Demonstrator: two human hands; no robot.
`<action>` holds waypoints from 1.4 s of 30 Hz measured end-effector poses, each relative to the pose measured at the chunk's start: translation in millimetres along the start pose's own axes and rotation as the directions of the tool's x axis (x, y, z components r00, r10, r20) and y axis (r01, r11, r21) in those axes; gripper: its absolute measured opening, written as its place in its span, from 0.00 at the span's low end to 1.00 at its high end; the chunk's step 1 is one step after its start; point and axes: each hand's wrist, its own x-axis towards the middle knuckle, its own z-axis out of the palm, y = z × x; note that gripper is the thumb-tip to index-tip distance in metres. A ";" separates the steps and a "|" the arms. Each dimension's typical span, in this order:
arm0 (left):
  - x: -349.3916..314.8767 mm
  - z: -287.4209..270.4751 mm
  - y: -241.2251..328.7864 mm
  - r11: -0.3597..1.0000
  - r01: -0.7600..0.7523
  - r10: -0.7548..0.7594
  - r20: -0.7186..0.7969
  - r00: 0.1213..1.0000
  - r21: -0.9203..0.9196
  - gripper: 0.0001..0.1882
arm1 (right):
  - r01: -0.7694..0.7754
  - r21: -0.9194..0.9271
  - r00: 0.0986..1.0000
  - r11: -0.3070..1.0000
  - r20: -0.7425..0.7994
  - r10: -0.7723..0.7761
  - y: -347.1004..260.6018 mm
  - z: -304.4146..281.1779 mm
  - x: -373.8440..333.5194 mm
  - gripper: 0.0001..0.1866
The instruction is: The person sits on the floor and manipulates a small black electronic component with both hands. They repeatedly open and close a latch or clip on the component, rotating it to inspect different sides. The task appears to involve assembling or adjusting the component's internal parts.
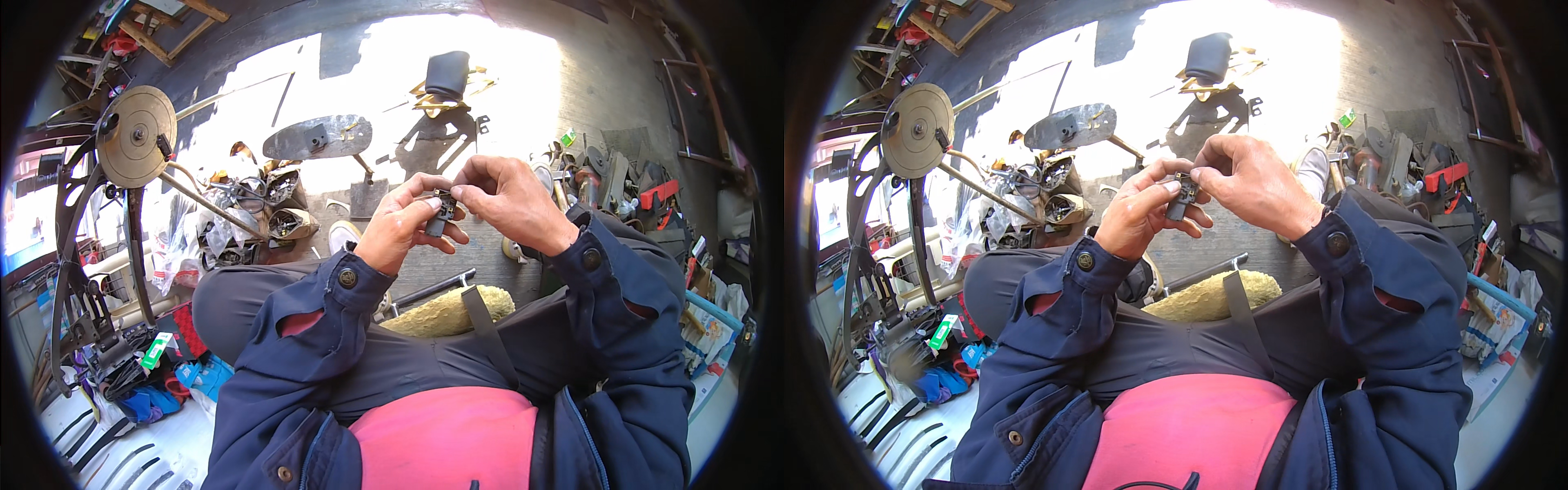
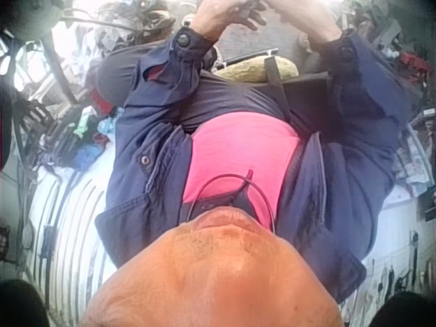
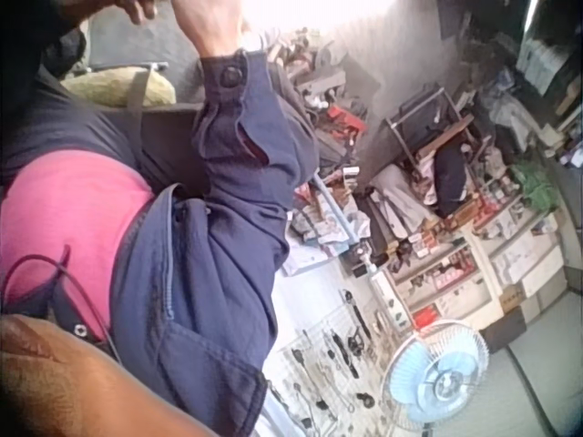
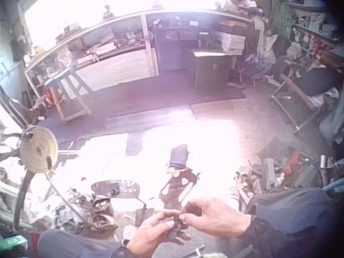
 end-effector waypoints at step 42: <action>3.4 -5.7 -1.4 0.998 0.031 -0.025 0.083 0.996 -0.063 0.23 | 0.193 -0.222 0.979 0.956 -0.016 -0.201 -3.5 0.3 -3.4 0.08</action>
